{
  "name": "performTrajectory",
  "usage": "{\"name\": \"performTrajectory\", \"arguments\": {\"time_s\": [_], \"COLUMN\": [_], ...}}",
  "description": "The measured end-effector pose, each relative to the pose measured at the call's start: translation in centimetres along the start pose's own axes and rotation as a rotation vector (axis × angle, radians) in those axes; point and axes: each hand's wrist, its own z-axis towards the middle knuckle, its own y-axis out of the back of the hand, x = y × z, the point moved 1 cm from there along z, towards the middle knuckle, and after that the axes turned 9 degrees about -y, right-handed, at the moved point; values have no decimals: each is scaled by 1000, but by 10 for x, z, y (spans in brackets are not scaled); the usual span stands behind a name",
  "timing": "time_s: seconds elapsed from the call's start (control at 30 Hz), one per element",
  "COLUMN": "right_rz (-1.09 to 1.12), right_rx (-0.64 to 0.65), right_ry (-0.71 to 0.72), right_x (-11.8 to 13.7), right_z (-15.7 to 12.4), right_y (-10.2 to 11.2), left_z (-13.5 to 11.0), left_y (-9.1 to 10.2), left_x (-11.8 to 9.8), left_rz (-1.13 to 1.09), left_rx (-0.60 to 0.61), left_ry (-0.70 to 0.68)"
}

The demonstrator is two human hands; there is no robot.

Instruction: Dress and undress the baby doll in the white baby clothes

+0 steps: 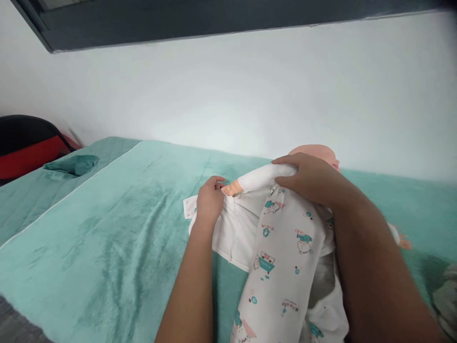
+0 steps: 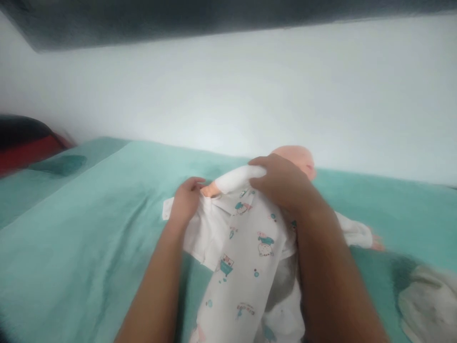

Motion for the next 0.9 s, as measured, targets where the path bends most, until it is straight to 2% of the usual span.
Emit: {"name": "performTrajectory", "arguments": {"time_s": [0.13,0.3,0.37,0.43,0.5,0.53,0.67,0.73,0.9], "right_rz": [-3,18,11,-13,-30,-33,-31,-30,-5], "right_rx": [-21,-14,-13,2,12,15,19,12,35], "right_ry": [-18,-27,-10,-9,-4,4,35,53,78], "right_x": [0,3,6,9,12,13,12,10,7], "right_z": [-1,-3,-3,-3,-2,-2,-1,0,1], "right_y": [3,8,7,4,1,-1,-7,-9,-15], "left_z": [0,3,4,3,1,0,-5,-7,-9], "left_y": [0,-3,-1,2,4,5,2,0,4], "left_x": [2,2,1,-2,-6,-8,-19,-23,-26], "left_rz": [49,154,50,-145,-317,-347,-140,-80,-204], "left_rx": [18,-21,-108,-256,-364,-376,-174,-117,-275], "left_ry": [-22,-70,-116,-136,-94,-66,-59,-62,-35]}}
